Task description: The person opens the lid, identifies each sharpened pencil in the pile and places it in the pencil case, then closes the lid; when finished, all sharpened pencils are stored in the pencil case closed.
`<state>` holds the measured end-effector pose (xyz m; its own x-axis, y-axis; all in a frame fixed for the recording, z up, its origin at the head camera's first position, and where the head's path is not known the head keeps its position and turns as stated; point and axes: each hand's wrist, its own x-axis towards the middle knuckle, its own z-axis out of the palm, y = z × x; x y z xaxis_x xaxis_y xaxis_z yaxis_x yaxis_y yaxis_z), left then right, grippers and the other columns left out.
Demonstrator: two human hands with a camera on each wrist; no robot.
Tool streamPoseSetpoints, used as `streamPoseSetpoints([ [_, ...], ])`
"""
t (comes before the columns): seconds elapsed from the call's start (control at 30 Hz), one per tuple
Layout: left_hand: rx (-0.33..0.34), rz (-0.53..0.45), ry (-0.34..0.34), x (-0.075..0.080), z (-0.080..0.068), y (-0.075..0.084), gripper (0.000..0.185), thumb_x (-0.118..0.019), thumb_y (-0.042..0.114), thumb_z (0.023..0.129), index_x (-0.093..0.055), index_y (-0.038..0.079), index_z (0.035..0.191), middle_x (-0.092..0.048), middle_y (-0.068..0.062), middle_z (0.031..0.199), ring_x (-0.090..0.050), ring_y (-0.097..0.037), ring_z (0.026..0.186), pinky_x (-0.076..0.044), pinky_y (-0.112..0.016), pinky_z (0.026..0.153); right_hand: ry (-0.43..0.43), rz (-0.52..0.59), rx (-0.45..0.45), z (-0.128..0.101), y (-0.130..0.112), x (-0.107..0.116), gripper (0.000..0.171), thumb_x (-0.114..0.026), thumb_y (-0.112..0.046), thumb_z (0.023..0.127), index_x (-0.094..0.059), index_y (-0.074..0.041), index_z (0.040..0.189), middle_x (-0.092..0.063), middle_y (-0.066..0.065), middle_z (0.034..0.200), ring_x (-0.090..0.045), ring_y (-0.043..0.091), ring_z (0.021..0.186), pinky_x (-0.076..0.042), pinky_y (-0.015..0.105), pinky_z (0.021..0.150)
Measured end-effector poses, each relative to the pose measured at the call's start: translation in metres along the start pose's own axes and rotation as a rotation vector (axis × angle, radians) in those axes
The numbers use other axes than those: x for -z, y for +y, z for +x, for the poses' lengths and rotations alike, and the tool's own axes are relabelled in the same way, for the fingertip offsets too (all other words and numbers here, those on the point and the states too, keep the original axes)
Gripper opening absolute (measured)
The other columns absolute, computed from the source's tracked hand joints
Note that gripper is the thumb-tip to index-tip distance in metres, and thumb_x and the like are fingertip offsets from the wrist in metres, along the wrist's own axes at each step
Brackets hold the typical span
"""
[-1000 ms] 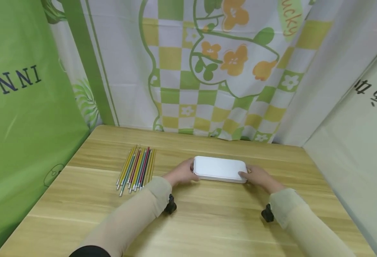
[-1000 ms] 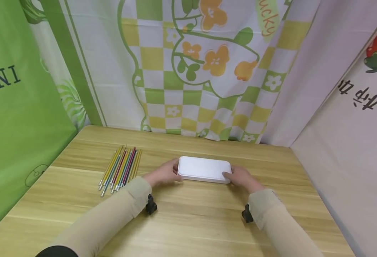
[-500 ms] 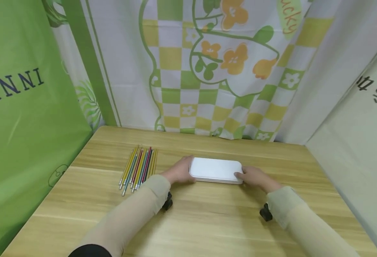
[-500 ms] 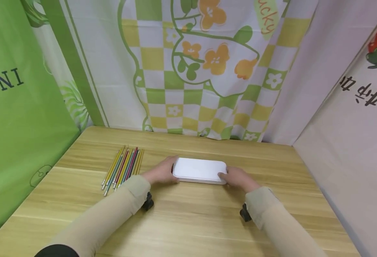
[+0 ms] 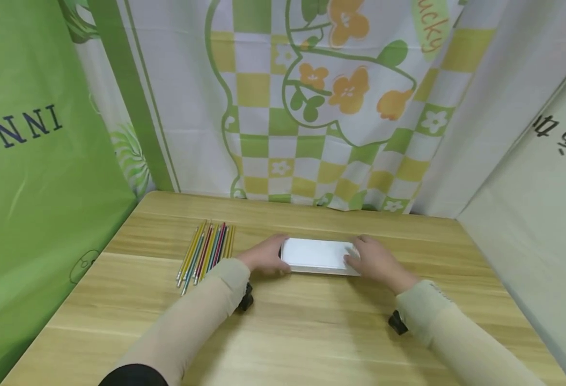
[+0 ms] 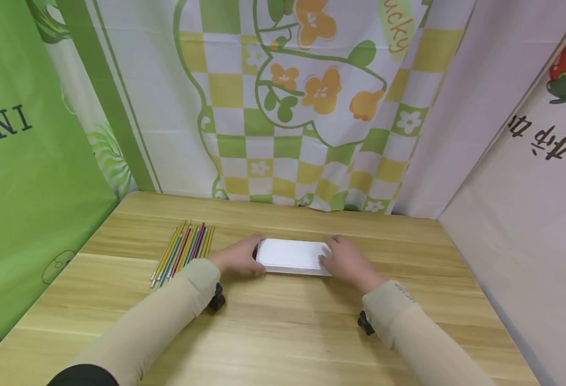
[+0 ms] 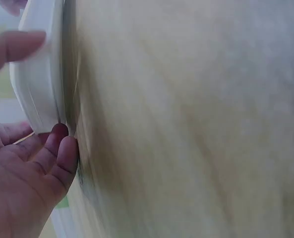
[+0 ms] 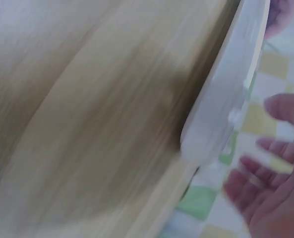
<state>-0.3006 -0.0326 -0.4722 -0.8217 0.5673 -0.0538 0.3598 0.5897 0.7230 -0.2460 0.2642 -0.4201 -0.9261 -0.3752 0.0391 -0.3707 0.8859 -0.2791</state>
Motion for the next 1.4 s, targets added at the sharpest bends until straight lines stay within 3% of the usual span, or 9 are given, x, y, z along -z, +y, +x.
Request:
streamPoseSetpoints([
  [0.1,0.014,-0.044,0.008,0.002,0.0,-0.002,0.085,-0.085,0.01,0.072,-0.047,-0.006,0.146,-0.055,-0.02,0.138,-0.056,-0.031,0.12,-0.047,-0.042,0.106,0.016,-0.015,0.133,0.004,-0.012,-0.001,0.04,-0.069,-0.02,0.099,-0.065,0.006,0.129,-0.062,0.029,0.129,-0.06,0.047,0.119,-0.049,0.059,0.101],
  [0.2,0.035,-0.058,0.015,0.005,-0.001,-0.002,0.087,-0.085,0.013,0.073,-0.045,-0.006,0.148,-0.051,-0.022,0.144,-0.053,-0.032,0.127,-0.042,-0.043,0.112,0.012,-0.036,0.235,0.007,-0.021,-0.005,0.034,-0.072,-0.018,0.097,-0.069,0.004,0.123,-0.066,0.024,0.124,-0.063,0.042,0.115,-0.052,0.055,0.098],
  [0.4,0.084,-0.097,-0.004,0.009,-0.008,-0.001,0.091,-0.083,0.019,0.078,-0.039,-0.002,0.155,-0.045,-0.022,0.154,-0.045,-0.036,0.139,-0.034,-0.047,0.118,-0.009,-0.058,0.27,0.008,-0.031,-0.011,0.032,-0.076,-0.017,0.095,-0.071,0.003,0.119,-0.068,0.02,0.12,-0.066,0.038,0.11,-0.055,0.051,0.095],
  [0.57,0.1,-0.139,0.006,0.011,-0.012,-0.001,0.088,-0.085,0.021,0.078,-0.044,-0.001,0.153,-0.055,-0.018,0.144,-0.053,-0.033,0.129,-0.04,-0.047,0.114,0.008,-0.085,0.306,0.008,-0.034,-0.014,0.029,-0.076,-0.016,0.095,-0.071,0.002,0.117,-0.069,0.017,0.116,-0.068,0.034,0.105,-0.057,0.047,0.091],
  [0.77,0.096,-0.169,-0.021,0.014,-0.011,-0.002,0.081,-0.087,0.021,0.078,-0.051,0.0,0.148,-0.062,-0.011,0.13,-0.06,-0.025,0.112,-0.048,-0.043,0.105,0.125,-0.248,0.475,0.009,-0.038,-0.018,0.023,-0.08,-0.009,0.089,-0.07,0.002,0.106,-0.07,0.014,0.1,-0.07,0.027,0.088,-0.06,0.04,0.077],
  [0.87,0.104,-0.166,-0.033,0.016,-0.01,-0.003,0.079,-0.086,0.023,0.08,-0.051,0.001,0.148,-0.064,-0.009,0.127,-0.06,-0.022,0.108,-0.05,-0.041,0.103,0.14,-0.308,0.512,0.009,-0.039,-0.018,0.025,-0.079,-0.008,0.089,-0.07,0.004,0.109,-0.072,0.015,0.102,-0.071,0.029,0.091,-0.06,0.04,0.079],
  [1.07,0.111,-0.195,-0.041,0.018,-0.009,-0.005,0.075,-0.085,0.022,0.081,-0.053,-0.002,0.145,-0.064,-0.01,0.124,-0.06,-0.023,0.109,-0.05,-0.041,0.103,0.079,-0.306,0.491,0.01,-0.036,-0.016,0.031,-0.075,-0.007,0.094,-0.068,0.006,0.122,-0.071,0.02,0.116,-0.07,0.033,0.105,-0.059,0.043,0.089],
  [1.4,0.106,-0.233,-0.045,0.018,-0.01,-0.006,0.078,-0.081,0.022,0.085,-0.046,-0.005,0.15,-0.059,-0.017,0.136,-0.057,-0.028,0.123,-0.046,-0.043,0.109,0.181,-0.396,0.615,0.011,-0.026,-0.022,0.037,-0.075,-0.001,0.091,-0.063,0.011,0.124,-0.069,0.022,0.115,-0.07,0.034,0.103,-0.059,0.043,0.088],
])
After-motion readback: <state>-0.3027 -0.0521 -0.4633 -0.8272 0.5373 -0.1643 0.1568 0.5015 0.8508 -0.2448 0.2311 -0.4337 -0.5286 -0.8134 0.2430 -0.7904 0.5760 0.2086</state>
